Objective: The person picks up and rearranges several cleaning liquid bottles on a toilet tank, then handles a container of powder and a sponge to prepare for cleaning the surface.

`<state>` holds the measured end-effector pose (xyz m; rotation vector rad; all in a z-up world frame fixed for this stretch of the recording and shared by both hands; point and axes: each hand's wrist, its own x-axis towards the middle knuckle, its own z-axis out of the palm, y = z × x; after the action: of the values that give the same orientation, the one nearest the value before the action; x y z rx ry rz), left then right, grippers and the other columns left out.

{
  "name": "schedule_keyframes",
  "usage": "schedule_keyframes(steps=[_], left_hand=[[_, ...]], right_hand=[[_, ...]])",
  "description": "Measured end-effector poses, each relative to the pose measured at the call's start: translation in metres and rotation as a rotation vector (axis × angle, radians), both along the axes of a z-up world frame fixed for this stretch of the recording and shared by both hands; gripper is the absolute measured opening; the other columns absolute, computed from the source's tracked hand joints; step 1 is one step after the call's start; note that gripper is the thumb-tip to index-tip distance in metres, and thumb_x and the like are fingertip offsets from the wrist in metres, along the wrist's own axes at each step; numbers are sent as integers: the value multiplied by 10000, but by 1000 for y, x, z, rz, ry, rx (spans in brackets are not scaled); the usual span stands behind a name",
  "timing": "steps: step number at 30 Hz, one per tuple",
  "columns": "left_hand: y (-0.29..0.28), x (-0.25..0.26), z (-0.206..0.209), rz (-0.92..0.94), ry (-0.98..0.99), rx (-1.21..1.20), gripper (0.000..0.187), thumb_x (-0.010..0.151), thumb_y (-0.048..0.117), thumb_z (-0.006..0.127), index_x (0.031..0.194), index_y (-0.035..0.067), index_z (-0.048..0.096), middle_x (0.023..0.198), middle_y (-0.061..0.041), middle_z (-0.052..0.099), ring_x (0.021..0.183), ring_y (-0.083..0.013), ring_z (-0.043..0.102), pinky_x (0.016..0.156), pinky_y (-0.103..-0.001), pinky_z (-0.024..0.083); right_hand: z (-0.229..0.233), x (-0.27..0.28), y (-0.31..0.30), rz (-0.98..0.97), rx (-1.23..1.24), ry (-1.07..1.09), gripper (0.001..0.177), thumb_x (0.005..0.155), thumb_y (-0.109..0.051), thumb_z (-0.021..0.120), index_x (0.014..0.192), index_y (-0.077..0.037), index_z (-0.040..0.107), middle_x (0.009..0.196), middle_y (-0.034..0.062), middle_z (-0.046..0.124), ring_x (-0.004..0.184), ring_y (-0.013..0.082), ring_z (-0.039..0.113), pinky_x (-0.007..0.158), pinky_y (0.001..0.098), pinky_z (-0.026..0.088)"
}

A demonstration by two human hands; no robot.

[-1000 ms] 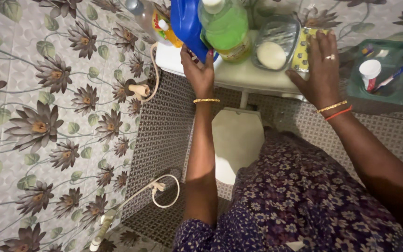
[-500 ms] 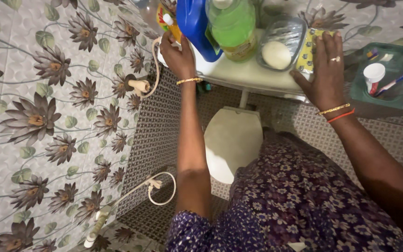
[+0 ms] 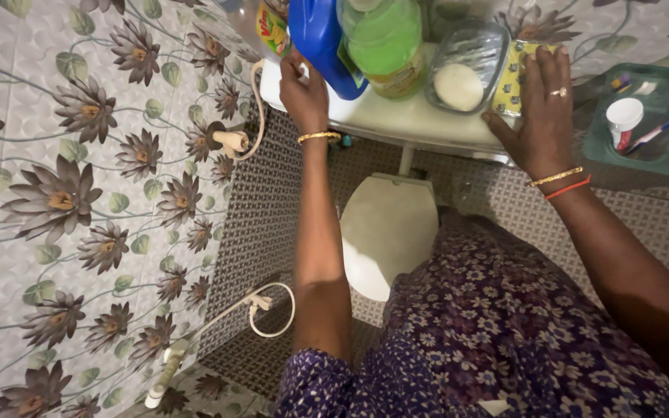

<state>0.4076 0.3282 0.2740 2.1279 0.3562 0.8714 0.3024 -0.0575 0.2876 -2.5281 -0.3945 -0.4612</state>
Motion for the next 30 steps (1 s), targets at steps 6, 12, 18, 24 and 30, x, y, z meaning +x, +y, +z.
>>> schedule_keyframes(steps=[6,12,18,24,30], left_hand=[[-15,-20,5,-126,4,-182,252,962,80,618,1205,15,622,849,-50,580,699,-137,562,637,-274,508],[-17,-32,10,-215,-26,-204,267,958,-16,644,1224,9,653,903,-63,620,770,-135,576,681,-271,509],[-1,-32,9,-80,-76,-141,503,851,-78,646,1340,43,634,1216,-122,712,858,-156,652,685,-301,550],[65,27,-18,158,-98,-84,766,831,32,822,1480,24,415,1498,-206,495,1218,-297,636,1047,-364,538],[94,63,-27,-142,-91,-249,915,777,90,884,1486,-52,323,1490,-277,471,1297,-368,557,1090,-401,455]], right_hand=[[-2,0,-1,3,10,-14,929,904,-245,935,1553,101,368,1619,288,334,1583,500,228,1337,565,276],[-2,1,-2,24,34,-26,942,898,-249,939,1556,107,367,1619,295,336,1549,509,239,1334,576,278],[-4,1,-3,30,24,-41,942,904,-251,938,1555,112,364,1609,307,338,1544,515,239,1333,583,272],[-3,1,-3,22,15,-26,927,898,-245,935,1548,102,371,1613,304,341,1552,511,237,1332,584,274],[-1,1,0,10,12,-26,925,890,-248,937,1546,94,382,1610,298,345,1573,511,240,1326,585,273]])
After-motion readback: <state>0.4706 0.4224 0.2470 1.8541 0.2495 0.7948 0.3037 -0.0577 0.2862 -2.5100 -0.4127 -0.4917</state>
